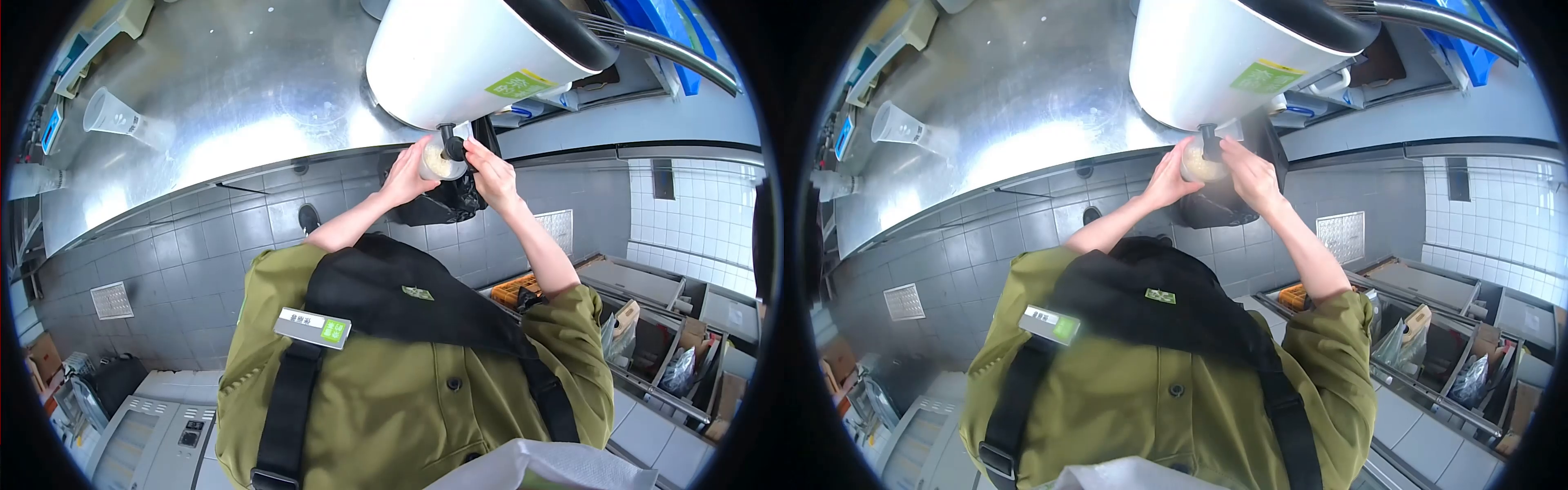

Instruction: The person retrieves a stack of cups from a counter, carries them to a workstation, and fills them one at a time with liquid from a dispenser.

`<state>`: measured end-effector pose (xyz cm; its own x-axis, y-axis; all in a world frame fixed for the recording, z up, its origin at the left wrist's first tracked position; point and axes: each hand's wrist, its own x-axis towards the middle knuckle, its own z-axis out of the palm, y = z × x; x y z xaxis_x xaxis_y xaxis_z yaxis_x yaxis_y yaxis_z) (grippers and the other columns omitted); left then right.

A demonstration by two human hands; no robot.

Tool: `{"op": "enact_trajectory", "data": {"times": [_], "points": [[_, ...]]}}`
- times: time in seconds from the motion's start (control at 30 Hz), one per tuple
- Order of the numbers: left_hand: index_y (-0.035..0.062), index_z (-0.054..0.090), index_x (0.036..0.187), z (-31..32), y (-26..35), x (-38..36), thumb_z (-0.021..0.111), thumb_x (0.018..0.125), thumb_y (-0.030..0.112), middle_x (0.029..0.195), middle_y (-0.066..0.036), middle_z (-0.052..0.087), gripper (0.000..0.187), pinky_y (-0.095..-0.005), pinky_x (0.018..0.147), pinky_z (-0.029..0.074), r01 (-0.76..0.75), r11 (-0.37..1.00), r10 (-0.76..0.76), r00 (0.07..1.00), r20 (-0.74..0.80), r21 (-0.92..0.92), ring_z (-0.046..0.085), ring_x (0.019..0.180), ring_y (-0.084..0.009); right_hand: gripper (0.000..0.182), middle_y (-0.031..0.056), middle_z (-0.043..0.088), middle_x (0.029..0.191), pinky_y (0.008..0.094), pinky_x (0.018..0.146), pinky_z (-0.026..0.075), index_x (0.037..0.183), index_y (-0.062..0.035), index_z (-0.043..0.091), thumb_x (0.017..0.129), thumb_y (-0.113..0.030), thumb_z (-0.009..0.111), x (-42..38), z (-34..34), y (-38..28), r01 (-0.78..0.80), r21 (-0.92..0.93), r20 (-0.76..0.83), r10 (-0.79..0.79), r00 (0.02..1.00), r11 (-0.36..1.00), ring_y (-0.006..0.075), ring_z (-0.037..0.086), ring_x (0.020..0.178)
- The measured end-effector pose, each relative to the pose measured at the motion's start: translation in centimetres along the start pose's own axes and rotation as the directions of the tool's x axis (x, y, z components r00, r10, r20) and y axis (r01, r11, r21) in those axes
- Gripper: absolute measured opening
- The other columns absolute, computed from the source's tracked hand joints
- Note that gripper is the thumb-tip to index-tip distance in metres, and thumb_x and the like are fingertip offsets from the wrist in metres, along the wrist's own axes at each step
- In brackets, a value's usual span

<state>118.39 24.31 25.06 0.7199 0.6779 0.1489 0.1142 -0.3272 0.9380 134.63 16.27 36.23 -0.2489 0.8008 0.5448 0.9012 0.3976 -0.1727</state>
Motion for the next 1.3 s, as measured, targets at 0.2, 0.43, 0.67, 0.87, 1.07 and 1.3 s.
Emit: {"op": "enact_trajectory", "data": {"times": [0.2, 0.43, 0.67, 0.87, 1.07, 1.3], "points": [[0.0060, 0.024, 0.138, 0.1, 0.2, 0.1, 0.078, 0.060, 0.015, 0.134, -0.018, 0.040, 0.095, -0.0417, 0.102, 0.034, 0.024, 1.000, -0.024, 1.000, 0.008, -0.009, 0.040, 0.121, -0.0376, 0.025, 0.0171, 0.064, 0.104, 0.0340, 0.075, 0.055, 0.089, 0.0051, 0.062, 0.065, 0.011, 0.057, -0.8, 1.0, 0.3, 0.144, -0.111, -0.128, -0.158, 0.979, 0.983, 0.0302, 0.063, 0.098], [0.0028, 0.021, 0.138, 0.2, 0.2, -0.4, 0.079, 0.061, 0.017, 0.136, -0.017, 0.037, 0.097, -0.0387, 0.103, 0.033, 0.027, 0.995, -0.030, 0.999, 0.037, 0.092, 0.038, 0.125, -0.0328, 0.025, 0.0166, 0.064, 0.105, 0.0336, 0.076, 0.055, 0.095, 0.0030, 0.061, 0.070, 0.006, 0.057, -1.4, 1.4, 0.3, 0.089, -0.051, -0.159, -0.096, 0.983, 0.995, 0.0302, 0.062, 0.100], [0.0028, 0.022, 0.137, 0.6, 0.2, -0.3, 0.078, 0.062, 0.019, 0.136, -0.017, 0.037, 0.096, -0.0393, 0.104, 0.033, 0.004, 0.996, -0.008, 0.999, 0.042, 0.089, 0.038, 0.125, -0.0333, 0.028, 0.0116, 0.063, 0.106, 0.0343, 0.088, 0.048, 0.106, -0.0035, 0.060, 0.079, -0.001, 0.057, 0.9, -1.0, 0.1, -0.413, 0.216, 0.242, 0.361, 0.901, 0.885, 0.0259, 0.059, 0.105], [0.0028, 0.023, 0.137, 0.6, 0.6, -0.4, 0.078, 0.062, 0.019, 0.135, -0.017, 0.038, 0.094, -0.0396, 0.104, 0.033, -0.005, 0.996, -0.002, 0.997, 0.079, 0.088, 0.038, 0.125, -0.0331, 0.027, 0.0097, 0.061, 0.114, 0.0297, 0.090, 0.045, 0.115, 0.0043, 0.055, 0.092, -0.010, 0.050, -0.1, -1.8, 2.4, -0.590, 0.658, 0.263, 0.591, 0.763, 0.468, 0.0183, 0.060, 0.100], [0.0052, 0.028, 0.137, 1.1, 0.0, -1.2, 0.076, 0.059, 0.019, 0.133, -0.016, 0.042, 0.092, -0.0415, 0.102, 0.034, 0.005, 1.000, -0.004, 0.998, 0.055, -0.014, 0.042, 0.120, -0.0356, 0.030, 0.0126, 0.062, 0.108, 0.0272, 0.078, 0.049, 0.110, 0.0048, 0.057, 0.095, -0.020, 0.048, -8.0, 0.6, 1.3, -0.677, 0.734, 0.287, 0.877, 0.385, 0.057, 0.0180, 0.063, 0.091], [0.0033, 0.027, 0.137, -1.9, -1.3, -6.2, 0.078, 0.062, 0.020, 0.135, -0.017, 0.039, 0.092, -0.0386, 0.105, 0.030, 0.061, 0.996, -0.054, 0.994, 0.095, -0.071, 0.036, 0.128, -0.0301, 0.029, 0.0119, 0.063, 0.106, 0.0257, 0.073, 0.050, 0.111, 0.0023, 0.057, 0.094, -0.020, 0.049, -12.2, 2.4, -0.6, -0.715, 0.694, 0.429, 0.846, 0.317, -0.084, 0.0175, 0.064, 0.086]]}}
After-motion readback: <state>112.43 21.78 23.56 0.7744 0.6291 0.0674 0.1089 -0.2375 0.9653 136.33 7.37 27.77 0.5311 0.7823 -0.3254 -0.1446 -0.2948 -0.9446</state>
